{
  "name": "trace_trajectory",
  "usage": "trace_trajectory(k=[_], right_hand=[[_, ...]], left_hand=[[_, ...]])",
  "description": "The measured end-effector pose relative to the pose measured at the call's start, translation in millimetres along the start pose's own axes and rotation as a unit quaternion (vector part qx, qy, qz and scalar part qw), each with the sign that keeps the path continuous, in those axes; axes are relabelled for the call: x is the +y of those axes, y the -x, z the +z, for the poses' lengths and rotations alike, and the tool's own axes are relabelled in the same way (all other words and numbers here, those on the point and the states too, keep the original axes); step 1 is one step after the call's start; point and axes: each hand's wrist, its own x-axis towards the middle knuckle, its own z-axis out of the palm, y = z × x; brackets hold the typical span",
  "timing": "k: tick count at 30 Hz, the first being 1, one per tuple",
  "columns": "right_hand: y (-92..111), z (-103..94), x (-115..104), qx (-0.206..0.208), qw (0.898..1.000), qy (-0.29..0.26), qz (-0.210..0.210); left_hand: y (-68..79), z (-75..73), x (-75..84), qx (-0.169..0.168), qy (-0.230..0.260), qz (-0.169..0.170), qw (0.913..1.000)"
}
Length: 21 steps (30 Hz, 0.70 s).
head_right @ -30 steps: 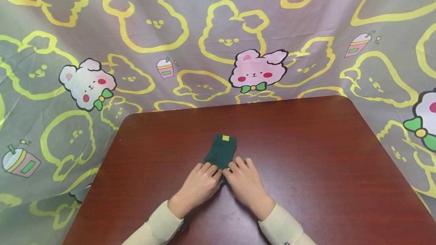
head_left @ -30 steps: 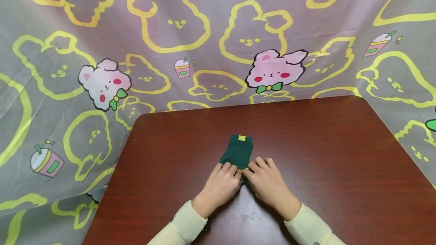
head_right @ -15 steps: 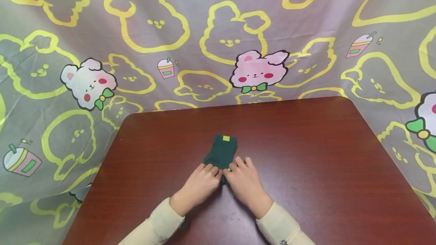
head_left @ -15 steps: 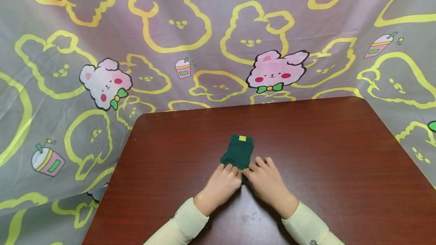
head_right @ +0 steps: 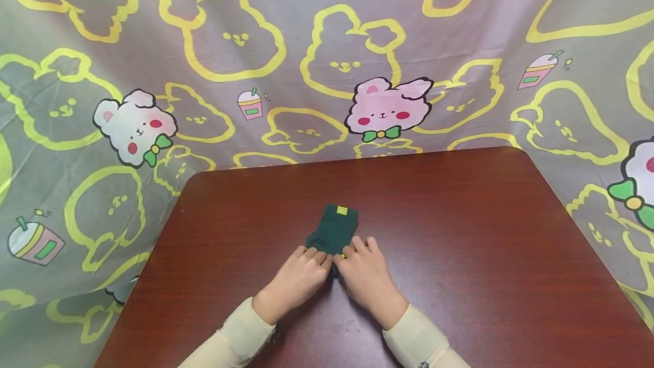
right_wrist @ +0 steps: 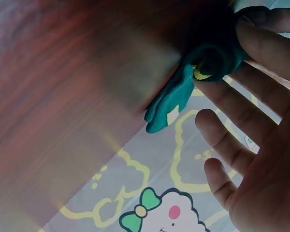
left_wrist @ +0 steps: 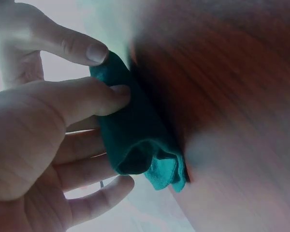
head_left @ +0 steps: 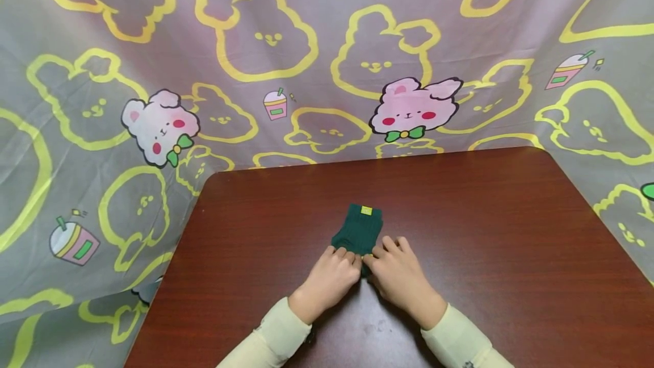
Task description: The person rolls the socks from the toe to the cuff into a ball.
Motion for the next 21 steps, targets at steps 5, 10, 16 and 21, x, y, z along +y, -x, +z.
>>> trace_trajectory(k=[5, 10, 16, 21], right_hand=[[-1.1, 0.0, -0.1, 0.005, 1.0, 0.001, 0.001], [-0.8, -1.3, 1.7, 0.019, 1.0, -0.005, 0.003], [-1.1, -2.9, 4.4, 0.028, 0.999, -0.012, 0.009], [-1.1, -3.9, 6.6, 0.019, 0.999, -0.014, 0.021]], left_hand=[[1.0, -2.6, -1.8, 0.0, 0.008, -0.008, 0.9999], [-0.3, -5.7, -2.9, -0.007, 0.024, -0.012, 0.9996], [-2.4, -5.7, -5.0, -0.002, 0.065, -0.032, 0.9974], [-3.8, -7.2, -9.4, 0.018, 0.093, -0.052, 0.9942]])
